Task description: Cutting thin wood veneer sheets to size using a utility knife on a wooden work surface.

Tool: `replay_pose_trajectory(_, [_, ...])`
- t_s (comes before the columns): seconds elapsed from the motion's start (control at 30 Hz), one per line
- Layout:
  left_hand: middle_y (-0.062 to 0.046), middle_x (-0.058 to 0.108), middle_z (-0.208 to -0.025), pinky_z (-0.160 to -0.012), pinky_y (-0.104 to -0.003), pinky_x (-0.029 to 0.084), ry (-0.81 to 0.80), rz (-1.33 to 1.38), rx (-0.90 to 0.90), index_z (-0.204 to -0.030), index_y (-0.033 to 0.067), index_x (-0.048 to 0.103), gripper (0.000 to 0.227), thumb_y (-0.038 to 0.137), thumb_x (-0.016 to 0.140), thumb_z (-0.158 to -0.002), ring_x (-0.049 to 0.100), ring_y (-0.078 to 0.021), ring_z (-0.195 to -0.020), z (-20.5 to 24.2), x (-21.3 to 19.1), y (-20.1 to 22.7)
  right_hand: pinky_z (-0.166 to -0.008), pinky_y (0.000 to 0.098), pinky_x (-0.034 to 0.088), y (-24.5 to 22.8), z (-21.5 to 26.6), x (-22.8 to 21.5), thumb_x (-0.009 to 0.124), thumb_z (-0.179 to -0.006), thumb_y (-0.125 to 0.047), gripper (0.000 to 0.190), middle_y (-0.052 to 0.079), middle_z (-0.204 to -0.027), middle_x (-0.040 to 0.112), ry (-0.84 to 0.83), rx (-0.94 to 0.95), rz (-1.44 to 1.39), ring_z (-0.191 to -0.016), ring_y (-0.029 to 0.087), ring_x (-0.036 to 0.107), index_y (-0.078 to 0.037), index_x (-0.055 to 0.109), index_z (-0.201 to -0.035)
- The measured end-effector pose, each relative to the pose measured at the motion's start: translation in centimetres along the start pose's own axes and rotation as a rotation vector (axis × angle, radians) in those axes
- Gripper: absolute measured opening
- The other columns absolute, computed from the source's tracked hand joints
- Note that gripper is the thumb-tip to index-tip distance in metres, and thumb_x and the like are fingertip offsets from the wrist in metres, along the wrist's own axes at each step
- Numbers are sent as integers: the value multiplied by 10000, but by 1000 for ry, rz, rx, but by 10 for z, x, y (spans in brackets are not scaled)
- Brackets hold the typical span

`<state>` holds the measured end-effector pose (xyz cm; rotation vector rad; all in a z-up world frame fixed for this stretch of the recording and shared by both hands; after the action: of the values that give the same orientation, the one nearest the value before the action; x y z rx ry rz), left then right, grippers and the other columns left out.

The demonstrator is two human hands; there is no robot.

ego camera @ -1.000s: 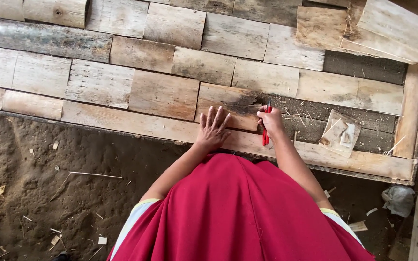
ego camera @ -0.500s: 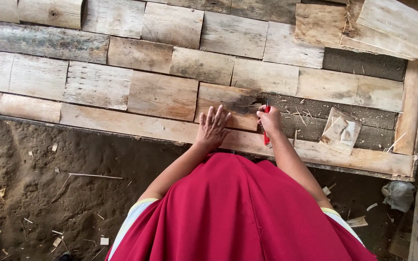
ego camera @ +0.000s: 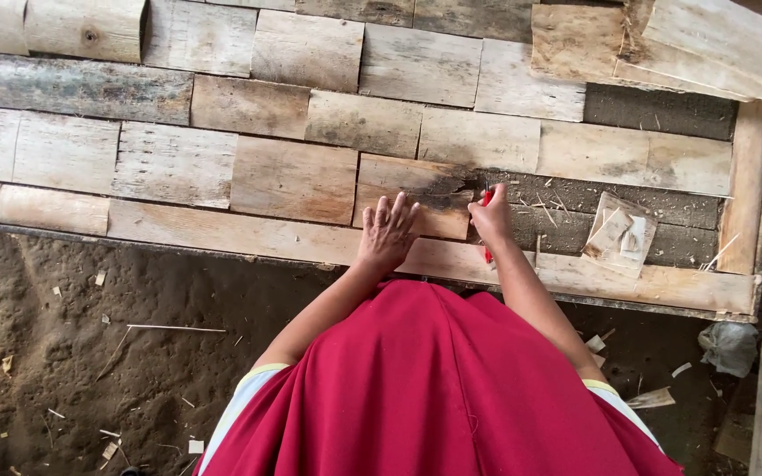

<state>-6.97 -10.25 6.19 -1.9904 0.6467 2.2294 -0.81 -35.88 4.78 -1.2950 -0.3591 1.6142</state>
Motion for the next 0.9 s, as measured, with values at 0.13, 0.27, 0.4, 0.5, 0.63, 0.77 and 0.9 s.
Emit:
replay_pose_trajectory(0.13, [-130,304,-1622,-1138,-661,301,78,1,18,-1582,247,375,649,473,549,-999,289,-442,-1468,-13,-11,6,-643,382,587,2,-11,-3,550,-876,-215,319,120,-840,695,-53,53,108,-640,250,730,-100,537,-1173])
replay_pose_trajectory(0.27, [-145,242,-1664,-1179,-686,226,82,48,11,-1590,197,366,669,470,555,-1008,200,-466,-1517,-31,-23,12,-784,524,567,-29,2,-18,472,-1006,-388,336,203,-904,721,-105,-17,291,-891,405,735,-114,630,-1120])
replay_pose_trajectory(0.4, [-130,158,-1704,-1199,-692,174,69,70,6,-1601,174,344,691,508,509,-1020,124,-463,-1543,-55,-26,13,-898,600,523,-90,25,-33,436,-1037,-355,374,302,-1090,702,-102,-107,479,-1071,497,680,-91,510,-1291])
replay_pose_trajectory(0.5, [-141,134,-1712,-1196,-709,141,62,81,-14,-1619,144,306,707,509,477,-1038,97,-476,-1545,-74,-25,8,-900,607,535,-103,17,-26,434,-1047,-314,330,292,-1096,702,-143,-176,534,-1063,512,682,-100,520,-1283])
replay_pose_trajectory(0.63, [-136,173,-1703,-1204,-704,104,31,64,-59,-1619,154,307,707,542,432,-1042,94,-462,-1553,-90,-23,-4,-808,606,580,-112,-2,-5,488,-1029,-296,238,249,-1096,660,-152,-404,636,-972,510,700,-111,531,-1173])
replay_pose_trajectory(0.77, [-133,223,-1688,-1203,-708,100,20,63,-52,-1598,162,349,667,511,465,-1041,112,-461,-1552,-96,-25,-10,-807,610,581,-116,-24,23,474,-1015,-287,212,193,-1147,647,-197,-429,727,-952,485,710,-148,500,-1174])
replay_pose_trajectory(0.9, [-135,248,-1680,-1205,-704,100,5,103,-59,-1596,169,349,663,503,485,-1039,131,-457,-1550,-96,-24,-12,-828,594,590,-131,-28,34,471,-1006,-235,234,151,-1170,613,-243,-437,792,-983,449,710,-165,493,-1227])
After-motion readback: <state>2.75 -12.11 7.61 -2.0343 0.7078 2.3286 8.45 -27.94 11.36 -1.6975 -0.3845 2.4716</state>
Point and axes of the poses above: each hand's wrist, its own z-axis away from the middle knuckle, its own x-axis out of the palm, y = z × x, the point moved 4 cm from there along -z, towards the middle knuckle
